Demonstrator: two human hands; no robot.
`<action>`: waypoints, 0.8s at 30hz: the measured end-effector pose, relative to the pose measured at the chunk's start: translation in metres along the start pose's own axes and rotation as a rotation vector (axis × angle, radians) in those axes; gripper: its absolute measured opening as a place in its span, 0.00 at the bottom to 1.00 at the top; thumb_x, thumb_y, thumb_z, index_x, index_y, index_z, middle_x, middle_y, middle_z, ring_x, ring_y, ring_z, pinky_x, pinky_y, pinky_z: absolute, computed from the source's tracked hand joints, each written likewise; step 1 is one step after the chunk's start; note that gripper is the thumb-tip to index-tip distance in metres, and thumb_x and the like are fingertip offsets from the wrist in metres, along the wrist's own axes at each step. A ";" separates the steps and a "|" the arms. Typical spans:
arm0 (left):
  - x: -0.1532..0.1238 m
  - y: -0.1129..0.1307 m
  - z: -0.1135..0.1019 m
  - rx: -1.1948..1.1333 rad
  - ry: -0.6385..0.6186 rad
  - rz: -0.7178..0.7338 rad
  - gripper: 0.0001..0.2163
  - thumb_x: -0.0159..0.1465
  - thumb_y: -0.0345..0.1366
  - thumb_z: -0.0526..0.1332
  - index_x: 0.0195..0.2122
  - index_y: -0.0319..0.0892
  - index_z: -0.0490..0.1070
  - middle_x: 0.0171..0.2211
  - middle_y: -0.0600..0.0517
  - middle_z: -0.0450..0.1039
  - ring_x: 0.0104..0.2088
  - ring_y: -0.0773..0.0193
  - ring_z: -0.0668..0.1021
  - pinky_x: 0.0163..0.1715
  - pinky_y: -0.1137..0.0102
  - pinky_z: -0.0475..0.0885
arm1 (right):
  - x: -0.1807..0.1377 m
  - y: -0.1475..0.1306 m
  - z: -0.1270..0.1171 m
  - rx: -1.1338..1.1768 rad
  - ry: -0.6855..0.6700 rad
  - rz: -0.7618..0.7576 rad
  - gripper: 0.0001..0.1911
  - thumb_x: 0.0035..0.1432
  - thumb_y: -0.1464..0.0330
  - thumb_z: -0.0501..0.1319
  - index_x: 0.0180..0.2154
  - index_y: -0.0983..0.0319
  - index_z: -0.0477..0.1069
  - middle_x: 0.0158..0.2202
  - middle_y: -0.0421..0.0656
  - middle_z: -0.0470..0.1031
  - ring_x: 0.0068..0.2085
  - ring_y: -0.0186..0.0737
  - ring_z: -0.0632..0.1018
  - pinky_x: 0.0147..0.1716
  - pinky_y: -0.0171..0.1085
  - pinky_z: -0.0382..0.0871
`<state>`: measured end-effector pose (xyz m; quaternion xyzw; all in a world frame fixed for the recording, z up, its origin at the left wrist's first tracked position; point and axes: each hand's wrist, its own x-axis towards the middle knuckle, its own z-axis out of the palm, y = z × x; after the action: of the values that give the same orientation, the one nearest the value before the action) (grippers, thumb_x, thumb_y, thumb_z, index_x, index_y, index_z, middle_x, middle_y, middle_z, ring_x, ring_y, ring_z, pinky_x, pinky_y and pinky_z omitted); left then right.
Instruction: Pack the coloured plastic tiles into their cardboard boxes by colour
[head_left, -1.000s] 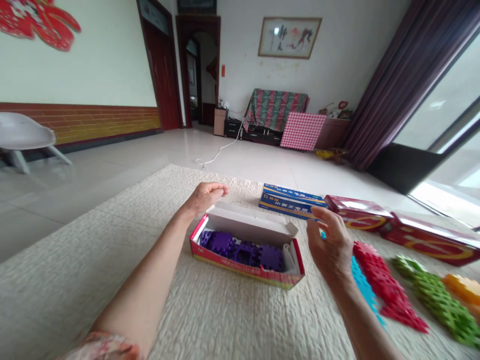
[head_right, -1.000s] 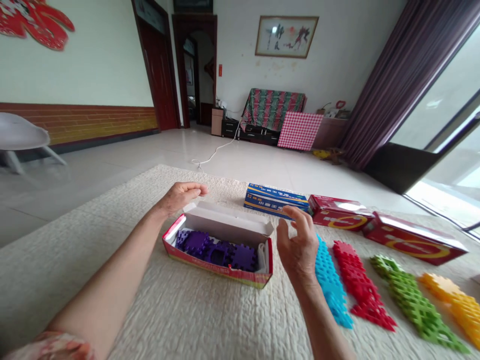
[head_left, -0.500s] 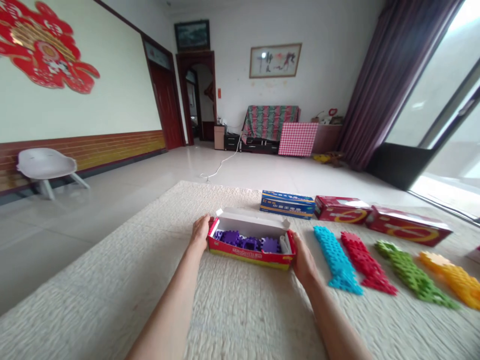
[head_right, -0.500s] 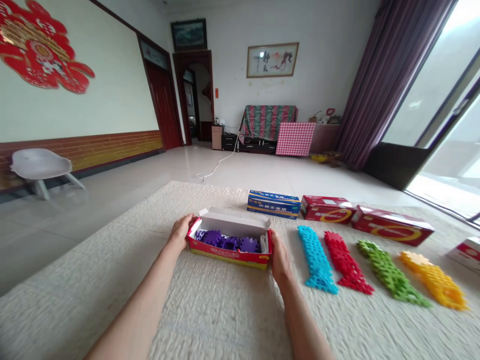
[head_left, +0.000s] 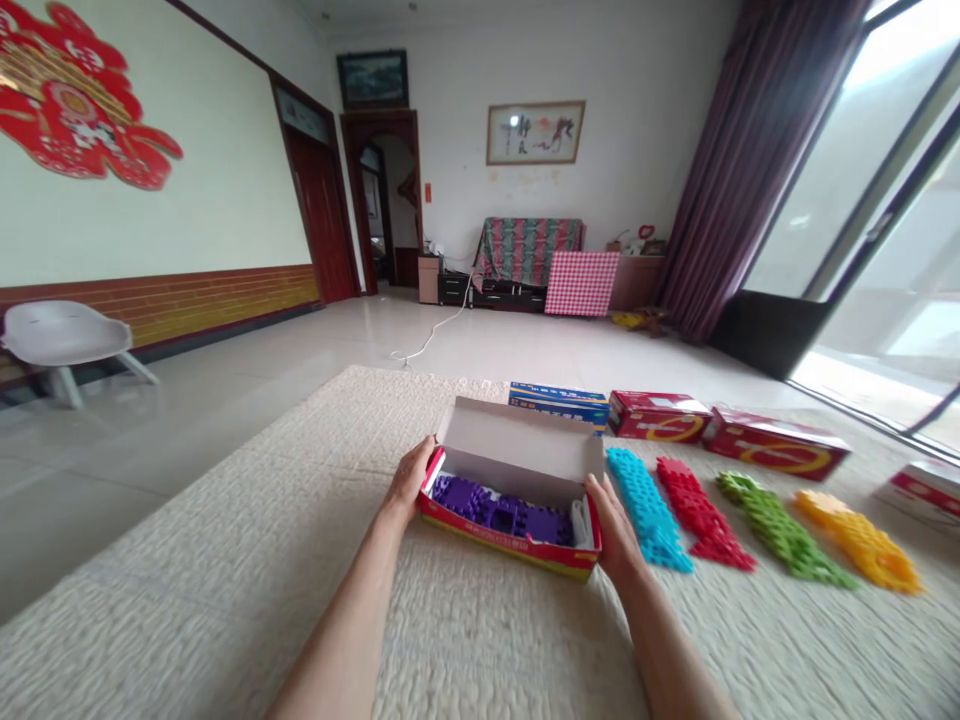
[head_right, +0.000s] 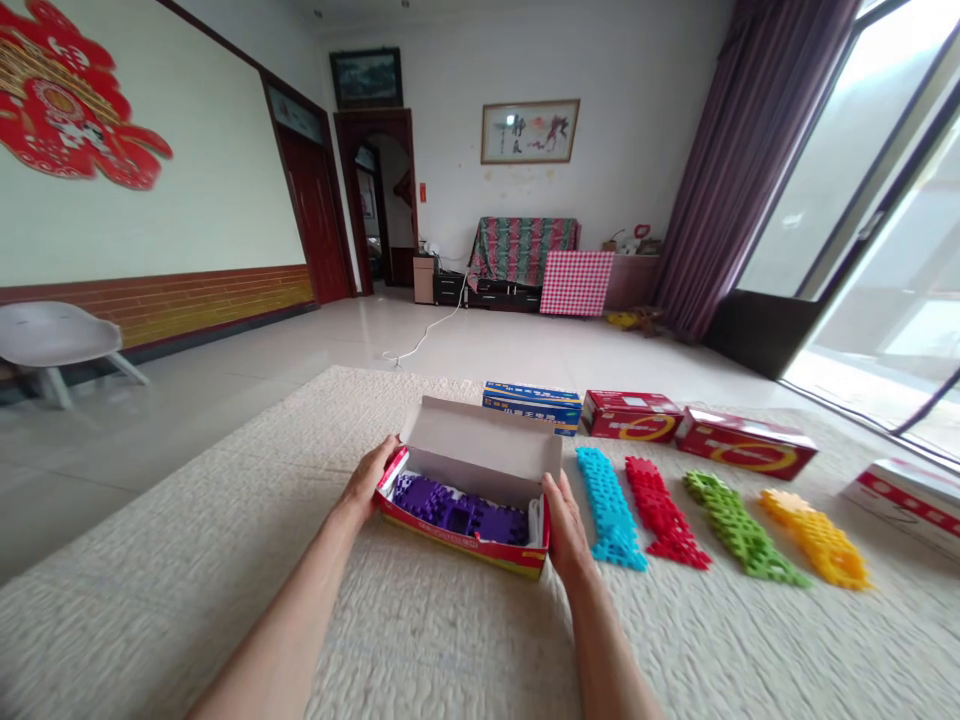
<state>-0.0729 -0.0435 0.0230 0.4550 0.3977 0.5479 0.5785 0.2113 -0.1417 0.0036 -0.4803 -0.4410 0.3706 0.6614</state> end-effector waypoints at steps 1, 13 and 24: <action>0.000 0.000 0.000 -0.005 0.000 0.002 0.24 0.51 0.59 0.63 0.32 0.39 0.74 0.29 0.49 0.77 0.32 0.59 0.79 0.31 0.71 0.70 | -0.001 -0.005 0.003 0.036 0.004 0.029 0.29 0.56 0.52 0.59 0.58 0.52 0.64 0.50 0.41 0.77 0.53 0.48 0.75 0.49 0.45 0.71; -0.002 -0.006 -0.003 -0.271 -0.145 0.010 0.23 0.56 0.50 0.65 0.47 0.40 0.74 0.40 0.45 0.79 0.44 0.55 0.80 0.43 0.67 0.73 | -0.003 -0.027 -0.001 0.157 -0.166 0.240 0.37 0.57 0.41 0.43 0.49 0.58 0.73 0.43 0.47 0.80 0.48 0.53 0.78 0.48 0.51 0.70; -0.001 -0.005 -0.003 -0.344 0.043 -0.110 0.19 0.48 0.35 0.72 0.42 0.39 0.77 0.33 0.48 0.81 0.34 0.58 0.81 0.37 0.68 0.75 | -0.001 -0.018 0.002 0.106 -0.138 0.172 0.27 0.57 0.46 0.53 0.48 0.56 0.73 0.43 0.43 0.81 0.49 0.51 0.78 0.47 0.48 0.72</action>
<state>-0.0750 -0.0441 0.0176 0.3150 0.3348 0.5851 0.6681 0.2099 -0.1463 0.0208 -0.4542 -0.4225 0.4808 0.6198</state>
